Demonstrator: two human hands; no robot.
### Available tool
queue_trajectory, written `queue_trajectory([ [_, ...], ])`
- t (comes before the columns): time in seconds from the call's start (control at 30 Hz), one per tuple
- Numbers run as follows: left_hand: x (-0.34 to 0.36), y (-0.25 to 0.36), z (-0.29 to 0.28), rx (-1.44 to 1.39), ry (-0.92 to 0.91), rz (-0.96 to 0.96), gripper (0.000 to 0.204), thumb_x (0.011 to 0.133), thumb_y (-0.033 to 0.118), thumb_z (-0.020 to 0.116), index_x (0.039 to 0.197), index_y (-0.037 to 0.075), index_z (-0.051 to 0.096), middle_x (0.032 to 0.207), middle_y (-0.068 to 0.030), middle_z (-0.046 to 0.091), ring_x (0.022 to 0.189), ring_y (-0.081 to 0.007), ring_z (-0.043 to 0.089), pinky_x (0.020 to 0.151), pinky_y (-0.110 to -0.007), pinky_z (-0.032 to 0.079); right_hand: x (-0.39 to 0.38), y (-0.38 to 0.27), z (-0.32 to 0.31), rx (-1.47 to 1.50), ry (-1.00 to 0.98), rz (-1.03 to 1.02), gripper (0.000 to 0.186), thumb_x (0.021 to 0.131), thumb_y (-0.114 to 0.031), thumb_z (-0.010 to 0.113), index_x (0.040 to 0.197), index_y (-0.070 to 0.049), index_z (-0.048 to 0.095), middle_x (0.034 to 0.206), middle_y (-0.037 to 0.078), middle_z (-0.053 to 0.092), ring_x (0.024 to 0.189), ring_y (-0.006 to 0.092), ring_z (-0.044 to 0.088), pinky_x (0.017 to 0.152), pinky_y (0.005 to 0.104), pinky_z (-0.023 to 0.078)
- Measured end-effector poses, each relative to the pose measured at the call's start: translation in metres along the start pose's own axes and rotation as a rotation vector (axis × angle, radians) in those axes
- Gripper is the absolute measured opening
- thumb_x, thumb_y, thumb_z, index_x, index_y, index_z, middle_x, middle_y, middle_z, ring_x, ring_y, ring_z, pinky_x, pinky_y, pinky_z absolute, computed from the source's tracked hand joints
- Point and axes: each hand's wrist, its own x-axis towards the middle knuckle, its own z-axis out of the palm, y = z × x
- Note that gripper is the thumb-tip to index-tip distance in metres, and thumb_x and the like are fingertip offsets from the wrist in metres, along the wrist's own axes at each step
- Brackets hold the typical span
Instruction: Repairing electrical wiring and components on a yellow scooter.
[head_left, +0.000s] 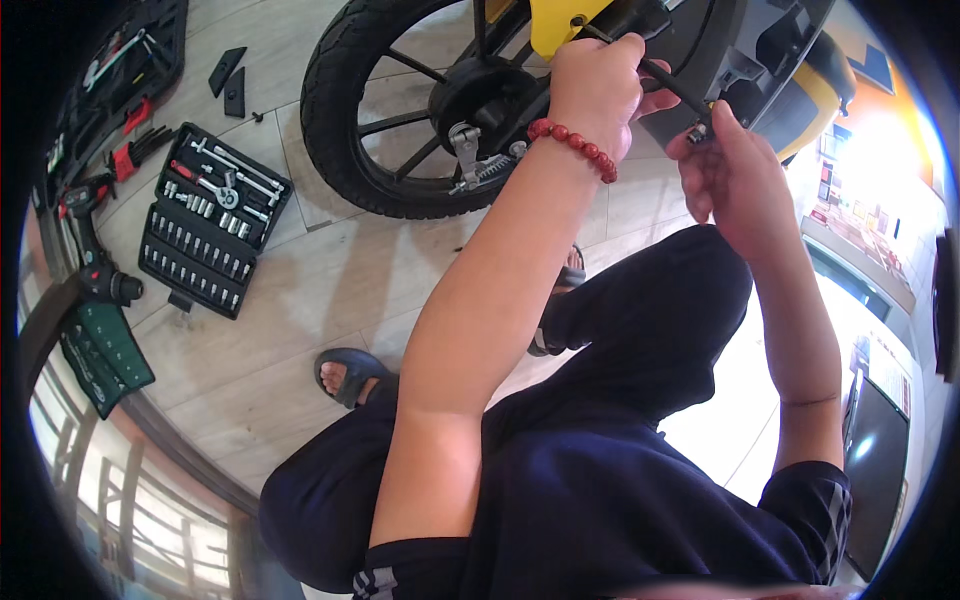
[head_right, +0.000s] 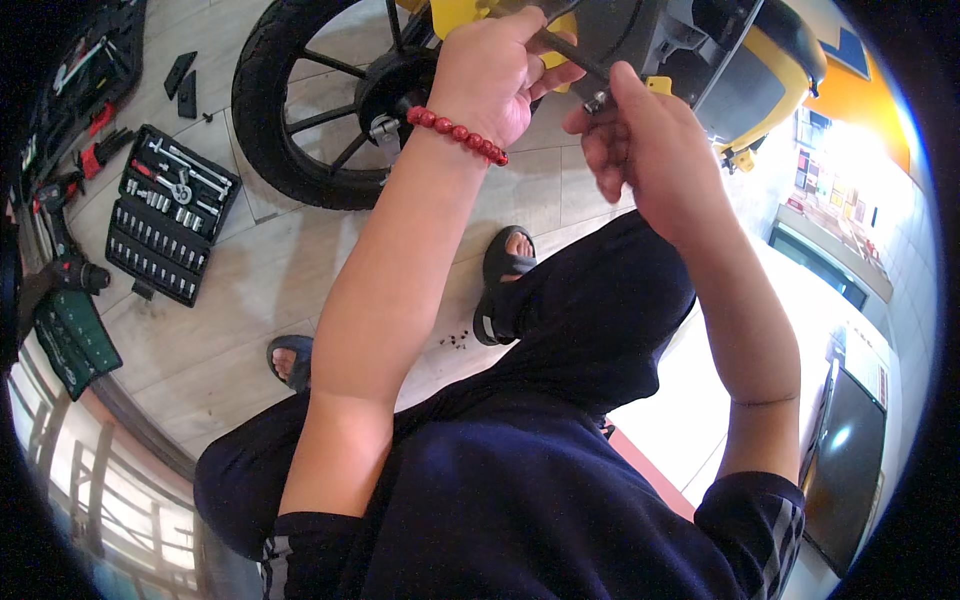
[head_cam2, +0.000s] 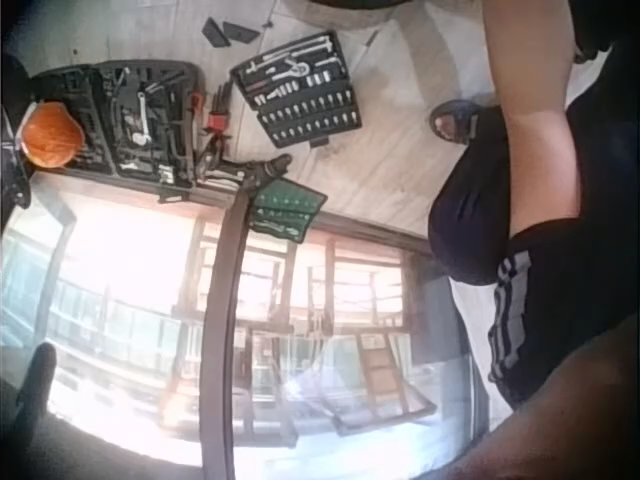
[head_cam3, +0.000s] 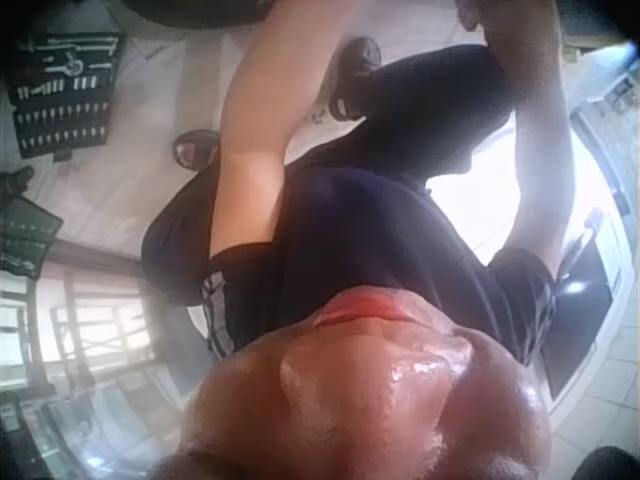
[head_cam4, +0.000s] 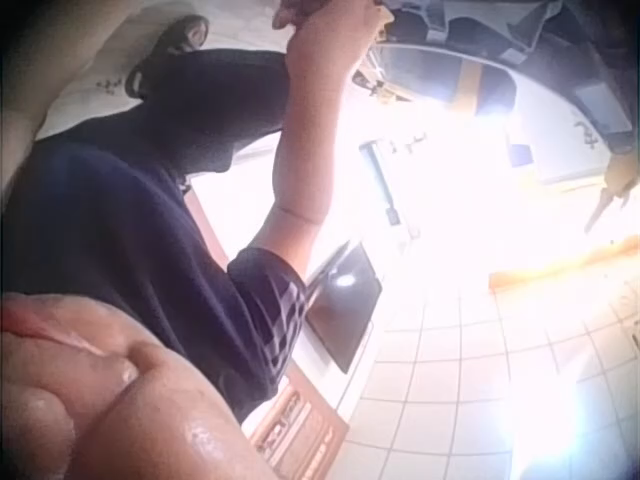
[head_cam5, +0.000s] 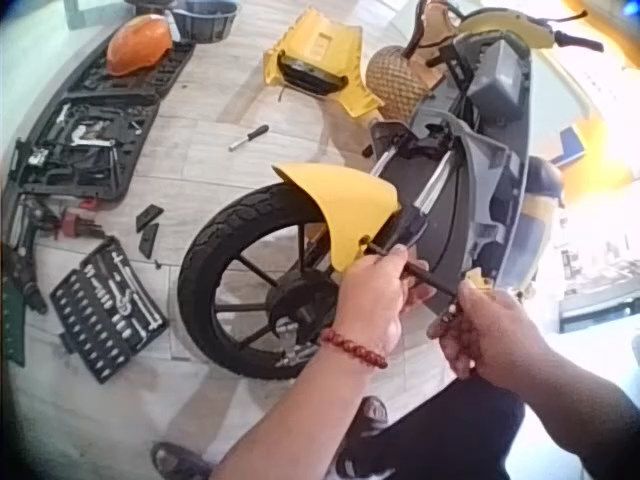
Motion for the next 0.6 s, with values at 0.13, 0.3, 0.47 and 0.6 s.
queue_trajectory([
  [0.13, 0.004, -0.005, -0.002, 0.017, -0.011, 0.049, 0.017, 0.085, 0.007, 0.053, 0.088, -0.009, 0.055, 0.079, -0.0135, 0.058, 0.071, -0.0203, 0.062, 0.052, -0.03, 0.056, -0.006, -0.002, 0.009, -0.214, 0.14, -0.166, 0.038, 0.09, -0.033, 0.052, 0.097, 0.004, 0.06, 0.068, 0.008, 0.055, 0.06, 0.0182, 0.056, 0.059, 0.0327, 0.044],
  [0.3, 0.004, -0.004, -0.006, 0.071, 0.031, 0.048, 0.016, 0.085, 0.006, 0.054, 0.087, -0.01, 0.056, 0.077, -0.0135, 0.058, 0.066, -0.0199, 0.061, 0.05, -0.031, 0.057, -0.007, 0.001, 0.009, -0.97, 0.326, -0.623, 0.042, 0.081, -0.025, 0.065, 0.111, 0.003, 0.053, 0.082, 0.014, 0.057, 0.074, 0.0296, 0.058, 0.067, 0.0376, 0.045],
  [0.47, 0.007, -0.006, -0.004, 0.087, 0.028, 0.083, 0.018, 0.086, 0.007, 0.054, 0.087, -0.01, 0.055, 0.077, -0.0145, 0.058, 0.065, -0.0203, 0.06, 0.051, -0.032, 0.056, -0.006, 0.004, 0.016, -1.183, 0.43, -0.754, 0.039, 0.084, -0.03, 0.06, 0.106, 0.002, 0.057, 0.079, 0.016, 0.057, 0.067, 0.0322, 0.056, 0.063, 0.0376, 0.045],
  [0.6, 0.006, -0.005, -0.005, 0.023, 0.004, 0.046, 0.022, 0.088, 0.01, 0.05, 0.095, -0.011, 0.05, 0.083, -0.0167, 0.059, 0.065, -0.0222, 0.061, 0.054, -0.034, 0.056, 0.004, -0.005, 0.01, -0.694, 0.221, -0.264, 0.046, 0.09, -0.038, 0.051, 0.109, 0.003, 0.056, 0.075, 0.015, 0.055, 0.057, 0.0296, 0.053, 0.057, 0.0335, 0.044],
])
